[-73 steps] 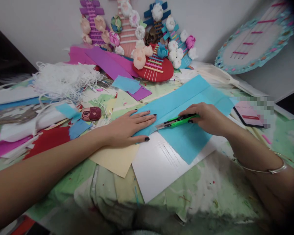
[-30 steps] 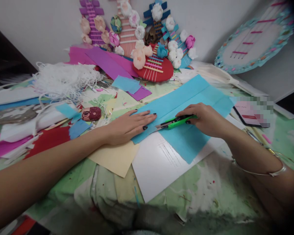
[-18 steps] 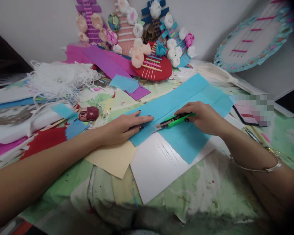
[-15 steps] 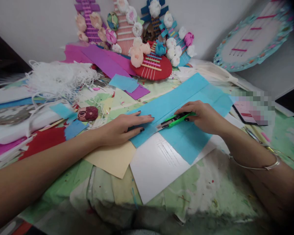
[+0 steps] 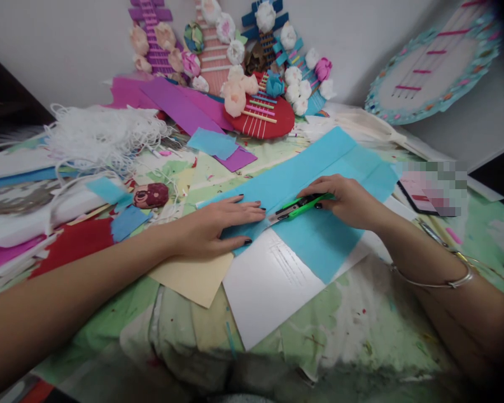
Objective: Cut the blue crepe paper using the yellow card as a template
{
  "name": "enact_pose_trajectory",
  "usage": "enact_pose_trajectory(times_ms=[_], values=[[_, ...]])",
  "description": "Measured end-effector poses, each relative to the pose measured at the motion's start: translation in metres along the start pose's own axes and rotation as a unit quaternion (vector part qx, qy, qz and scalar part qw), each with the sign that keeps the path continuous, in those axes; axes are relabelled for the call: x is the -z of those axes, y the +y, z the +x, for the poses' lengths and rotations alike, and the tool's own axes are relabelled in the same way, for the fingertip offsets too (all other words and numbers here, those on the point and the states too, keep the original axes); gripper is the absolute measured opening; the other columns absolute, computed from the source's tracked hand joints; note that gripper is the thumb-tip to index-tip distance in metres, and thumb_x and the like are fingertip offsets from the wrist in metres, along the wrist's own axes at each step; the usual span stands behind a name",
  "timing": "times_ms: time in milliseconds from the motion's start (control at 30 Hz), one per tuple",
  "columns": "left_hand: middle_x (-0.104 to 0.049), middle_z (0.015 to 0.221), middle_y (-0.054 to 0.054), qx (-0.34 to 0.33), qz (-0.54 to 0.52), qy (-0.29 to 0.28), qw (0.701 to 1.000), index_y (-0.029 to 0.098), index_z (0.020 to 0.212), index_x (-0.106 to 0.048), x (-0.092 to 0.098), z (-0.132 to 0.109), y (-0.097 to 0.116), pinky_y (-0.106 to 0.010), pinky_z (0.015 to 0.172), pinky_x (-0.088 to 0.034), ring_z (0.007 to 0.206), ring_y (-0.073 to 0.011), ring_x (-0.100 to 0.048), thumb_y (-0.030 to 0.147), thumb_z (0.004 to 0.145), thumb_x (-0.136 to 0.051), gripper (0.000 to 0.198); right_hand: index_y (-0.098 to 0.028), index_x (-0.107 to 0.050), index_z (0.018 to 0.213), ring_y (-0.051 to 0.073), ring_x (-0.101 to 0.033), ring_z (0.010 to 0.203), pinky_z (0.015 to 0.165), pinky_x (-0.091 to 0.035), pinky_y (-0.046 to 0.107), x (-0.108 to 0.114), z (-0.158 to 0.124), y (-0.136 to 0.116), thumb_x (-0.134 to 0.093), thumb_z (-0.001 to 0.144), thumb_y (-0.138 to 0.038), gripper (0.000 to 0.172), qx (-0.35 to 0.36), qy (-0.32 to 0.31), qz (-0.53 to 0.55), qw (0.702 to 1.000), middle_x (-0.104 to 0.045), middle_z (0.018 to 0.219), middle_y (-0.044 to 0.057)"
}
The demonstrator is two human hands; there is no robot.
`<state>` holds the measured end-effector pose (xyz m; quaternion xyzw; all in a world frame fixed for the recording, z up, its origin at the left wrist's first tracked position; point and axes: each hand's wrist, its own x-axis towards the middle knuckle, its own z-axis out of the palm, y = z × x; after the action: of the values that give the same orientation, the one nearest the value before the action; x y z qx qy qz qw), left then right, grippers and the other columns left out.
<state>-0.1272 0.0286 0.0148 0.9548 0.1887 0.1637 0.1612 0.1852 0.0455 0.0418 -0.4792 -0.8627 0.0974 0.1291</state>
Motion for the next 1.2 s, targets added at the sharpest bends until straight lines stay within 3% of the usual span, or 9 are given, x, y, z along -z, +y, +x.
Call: enact_pose_trajectory(times_ms=[233, 433, 600, 900, 1200], values=[[-0.051, 0.144, -0.008, -0.003, -0.008, 0.003, 1.000, 0.021, 0.142, -0.045, -0.002, 0.001, -0.001, -0.045, 0.120, -0.025, 0.140, -0.0216, -0.039, 0.026, 0.096, -0.053, 0.047, -0.020, -0.075, 0.107, 0.024, -0.064, 0.099, 0.094, -0.047, 0.038, 0.003, 0.000, 0.002, -0.050, 0.073, -0.003, 0.046, -0.005, 0.004, -0.015, 1.000, -0.072, 0.105, 0.007], [-0.053, 0.143, -0.005, -0.014, -0.007, 0.019, 1.000, 0.022, 0.139, -0.047, -0.006, 0.002, -0.008, -0.041, 0.120, -0.026, 0.138, -0.0174, -0.042, 0.017, 0.100, -0.039, 0.040, -0.017, -0.076, 0.106, 0.025, -0.065, 0.098, 0.091, -0.048, 0.037, -0.001, 0.002, -0.001, -0.051, 0.073, -0.002, 0.044, 0.013, 0.006, -0.001, 1.000, -0.072, 0.104, 0.008], [-0.052, 0.143, -0.004, -0.010, -0.001, 0.016, 1.000, 0.022, 0.139, -0.047, -0.006, 0.001, -0.009, -0.039, 0.120, -0.027, 0.138, -0.0162, -0.042, 0.015, 0.101, -0.038, 0.040, -0.019, -0.076, 0.106, 0.025, -0.064, 0.098, 0.089, -0.048, 0.037, -0.001, 0.001, -0.006, -0.051, 0.074, -0.003, 0.044, 0.009, 0.011, -0.006, 1.000, -0.072, 0.104, 0.008], [-0.054, 0.141, -0.005, -0.026, -0.003, 0.033, 0.999, 0.022, 0.137, -0.050, -0.009, 0.001, -0.012, -0.040, 0.119, -0.029, 0.136, -0.0166, -0.044, 0.013, 0.100, -0.039, 0.040, -0.021, -0.075, 0.109, 0.028, -0.062, 0.101, 0.089, -0.046, 0.040, 0.002, -0.001, -0.019, -0.048, 0.074, 0.000, 0.049, -0.004, -0.024, -0.030, 0.999, -0.071, 0.107, 0.008], [-0.055, 0.140, -0.004, -0.026, -0.002, 0.025, 0.999, 0.025, 0.138, -0.051, -0.009, 0.001, -0.015, -0.042, 0.119, -0.030, 0.135, -0.0165, -0.046, 0.014, 0.100, -0.039, 0.041, -0.024, -0.074, 0.109, 0.025, -0.063, 0.097, 0.085, -0.046, 0.035, 0.008, -0.004, -0.021, -0.049, 0.070, 0.001, 0.052, -0.011, -0.048, -0.067, 0.997, -0.072, 0.105, 0.005]])
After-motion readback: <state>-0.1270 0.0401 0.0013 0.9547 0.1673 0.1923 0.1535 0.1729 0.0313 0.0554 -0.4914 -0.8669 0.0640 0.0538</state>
